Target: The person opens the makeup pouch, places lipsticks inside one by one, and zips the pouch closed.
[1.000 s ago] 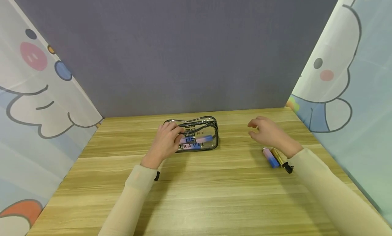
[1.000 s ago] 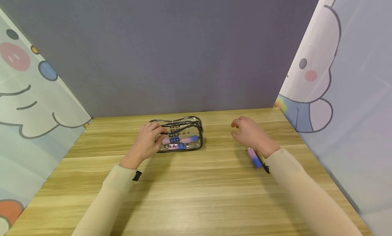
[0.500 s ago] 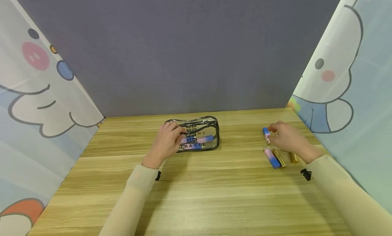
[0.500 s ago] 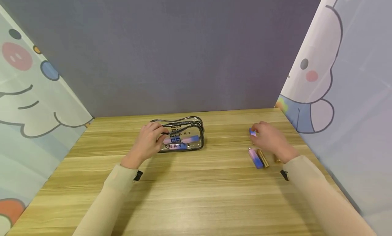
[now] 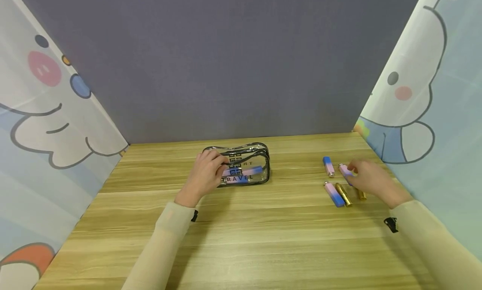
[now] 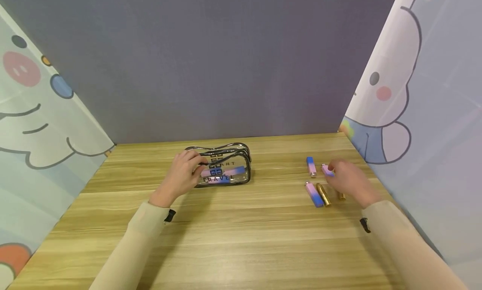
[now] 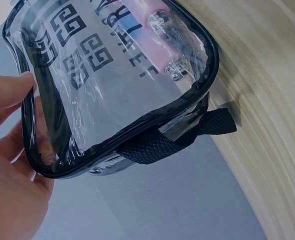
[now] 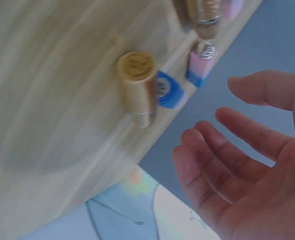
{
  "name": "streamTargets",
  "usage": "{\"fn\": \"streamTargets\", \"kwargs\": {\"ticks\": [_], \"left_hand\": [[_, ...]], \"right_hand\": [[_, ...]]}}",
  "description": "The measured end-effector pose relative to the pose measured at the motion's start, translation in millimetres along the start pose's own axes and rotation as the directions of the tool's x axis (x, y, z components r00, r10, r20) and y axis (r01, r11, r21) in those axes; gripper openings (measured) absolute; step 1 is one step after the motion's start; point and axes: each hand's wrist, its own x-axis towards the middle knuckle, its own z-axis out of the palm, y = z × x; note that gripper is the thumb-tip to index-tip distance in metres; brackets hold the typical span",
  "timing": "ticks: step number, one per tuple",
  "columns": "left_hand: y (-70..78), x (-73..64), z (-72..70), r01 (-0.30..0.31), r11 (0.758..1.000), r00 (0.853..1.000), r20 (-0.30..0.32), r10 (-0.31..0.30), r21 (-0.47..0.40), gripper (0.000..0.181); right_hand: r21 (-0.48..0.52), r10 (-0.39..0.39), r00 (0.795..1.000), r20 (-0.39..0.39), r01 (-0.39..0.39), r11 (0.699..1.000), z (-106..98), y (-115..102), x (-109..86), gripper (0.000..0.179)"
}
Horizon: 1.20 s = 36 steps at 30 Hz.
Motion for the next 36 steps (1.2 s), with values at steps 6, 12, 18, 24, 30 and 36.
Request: {"fn": "streamTargets", "kwargs": {"ticks": [6,12,18,24,30,36], "left_hand": [[0.6,-0.3,-0.8,-0.005,1.0,1.0,-0.013,0.005,-0.006,0.009],[1.4,-0.7,-0.9,-0.013,1.0,1.0,-0.025,0.013,-0.005,0.008],[1.1,-0.3,-0.8,-0.014,1.0,1.0,-0.022,0.014,-0.004,0.008],[0.9,-0.1,-0.3,-0.016,1.0,1.0,-0.022,0.016,-0.002,0.008],[0.8,0.8,-0.8,-0.012,1.0,1.0,-0.014,0.011,-0.007,0.009],[0.7,0.5,-1.3,-0.02,1.0,1.0,-0.021,0.021,0.003,0.009]], "right_hand": [[-0.014,0.05,0.998,0.026,-0.05,0.999,1,13,-6.7,0.044],[-0.043,0.1,0.994,0.05,-0.098,0.994,3,24,-13.1,0.043],[-0.014,0.118,0.991,0.066,-0.117,0.993,9,31,-16.4,0.017],[0.0,0.122,0.987,0.107,-0.122,0.992,12,36,-16.3,0.009],[-0.017,0.113,0.988,0.107,-0.111,0.994,12,43,-14.6,0.027],[-0.018,0.114,0.988,0.103,-0.113,0.993,12,43,-16.5,0.035]]}}
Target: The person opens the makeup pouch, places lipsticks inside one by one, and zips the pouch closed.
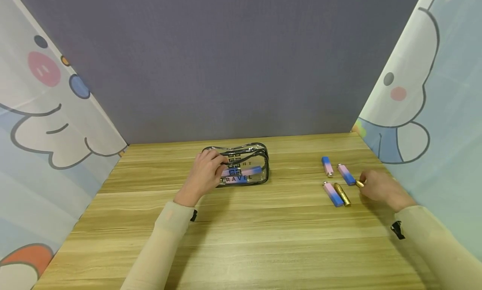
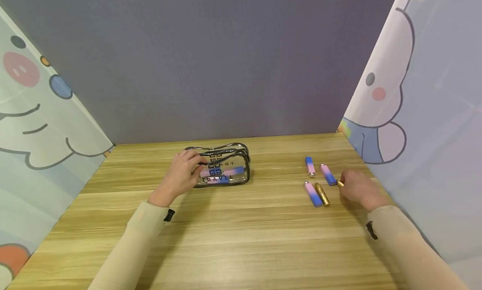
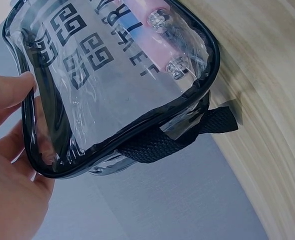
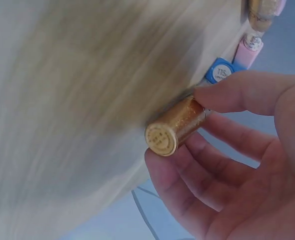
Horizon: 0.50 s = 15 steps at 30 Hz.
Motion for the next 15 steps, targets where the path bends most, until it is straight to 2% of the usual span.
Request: {"fn": "streamTargets", "kwargs": {"ticks": [5,8,15], "left_hand": [[-0.3,0.0,0.2,0.001,1.0,1.0,-0.001,-0.001,-0.001,0.009],[-0.4,0.1,0.6,0.006,1.0,1.0,0.003,-0.006,-0.003,0.009],[-0.3,0.4,1.0,0.004,1.0,1.0,0.001,-0.004,-0.001,0.009]], "right_hand": [[-0.01,0.008,1.0,-0.021,-0.008,1.0,-4.3,-1.8,-2.4,0.035],[-0.038,-0.02,0.998,-0.064,0.017,0.999,-6.0,-3.5,-1.1,0.03],[-0.097,-0.094,0.985,-0.143,0.08,0.992,-5.2,-9.0,3.4,0.034]]}}
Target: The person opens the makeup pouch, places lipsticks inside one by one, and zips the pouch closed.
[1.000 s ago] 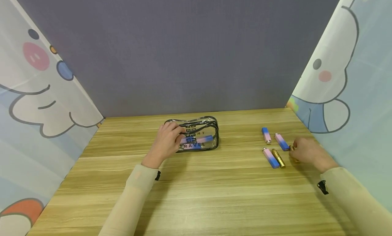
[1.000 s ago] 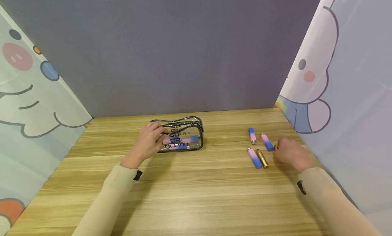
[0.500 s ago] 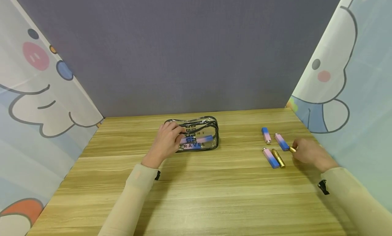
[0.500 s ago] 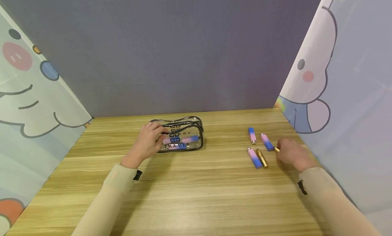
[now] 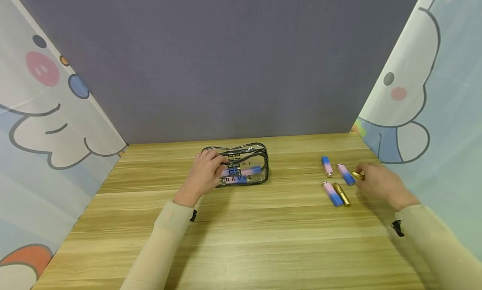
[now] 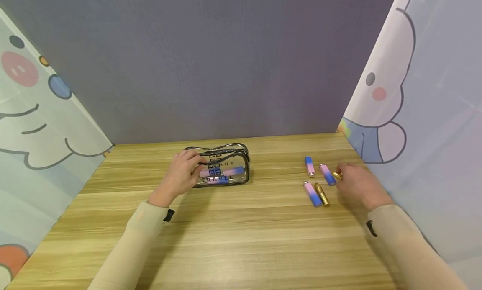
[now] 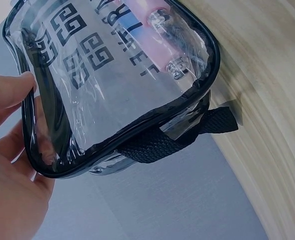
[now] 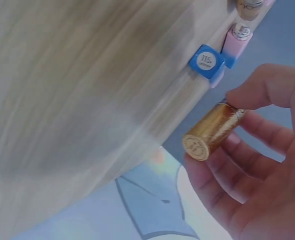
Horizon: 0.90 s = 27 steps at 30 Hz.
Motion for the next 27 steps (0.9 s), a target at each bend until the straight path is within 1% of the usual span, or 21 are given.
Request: {"fn": "streamTargets", "kwargs": {"ticks": [2,7,14,23,27], "left_hand": [[-0.2,-0.1,0.4,-0.004,1.0,1.0,0.0,0.004,0.001,0.009],[-0.7,-0.2,-0.1,0.001,1.0,1.0,0.002,-0.001,-0.008,0.009],[-1.3,0.7,0.3,0.004,1.0,1.0,0.01,-0.004,-0.009,0.01],[-0.8,1.5,0.7,0.01,1.0,1.0,0.022,-0.01,-0.014,0.011],[-1.6,1.0,1.2,0.013,1.0,1.0,0.021,-0.013,-0.013,0.011]], "right_hand": [[-0.006,-0.008,1.0,-0.012,0.008,1.0,0,-3,0.5,0.035],[-0.017,-0.06,0.998,-0.036,0.059,0.998,-4,-18,5.7,0.035],[-0.057,-0.151,0.982,-0.112,0.145,0.988,-3,-36,14.2,0.026],[-0.077,-0.214,0.969,-0.127,0.205,0.976,-2,-52,22.7,0.022],[-0.085,-0.244,0.962,-0.119,0.235,0.968,-2,-63,28.0,0.017]]}}
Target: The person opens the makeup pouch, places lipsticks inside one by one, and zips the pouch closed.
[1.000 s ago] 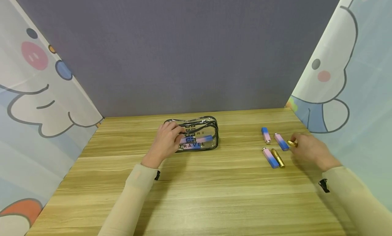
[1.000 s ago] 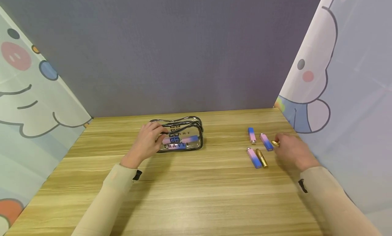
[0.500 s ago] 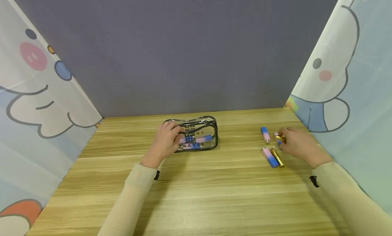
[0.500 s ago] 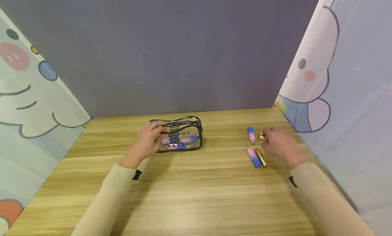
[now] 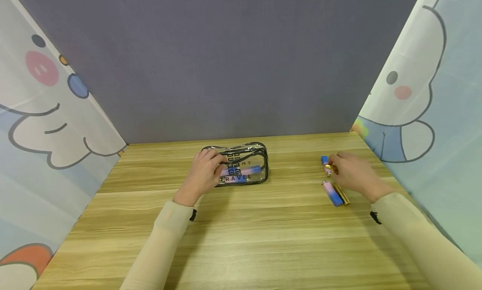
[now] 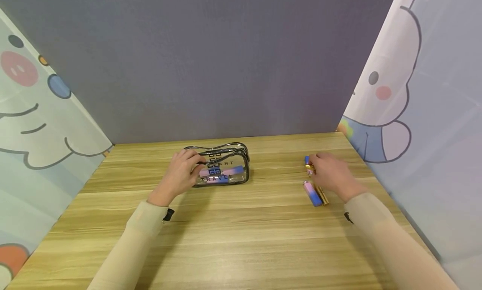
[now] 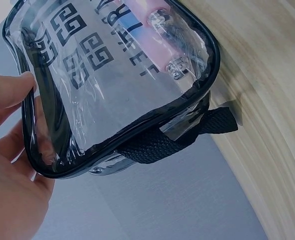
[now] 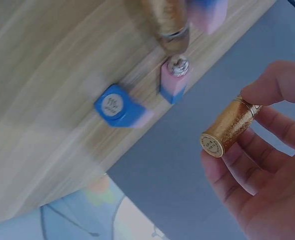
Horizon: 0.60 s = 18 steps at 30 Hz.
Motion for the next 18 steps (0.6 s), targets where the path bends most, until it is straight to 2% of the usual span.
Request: {"fn": "streamTargets", "kwargs": {"ticks": [9,18], "left_hand": [[0.4,0.2,-0.1,-0.011,1.0,1.0,-0.008,0.011,0.008,0.011],[1.4,-0.9,0.1,-0.012,1.0,1.0,-0.015,0.012,0.007,0.011]], "right_hand": [[-0.004,-0.046,0.999,0.007,0.046,0.999,2,-23,17.3,0.021],[-0.028,-0.126,0.992,-0.005,0.126,0.992,7,-45,33.6,0.021]]}}
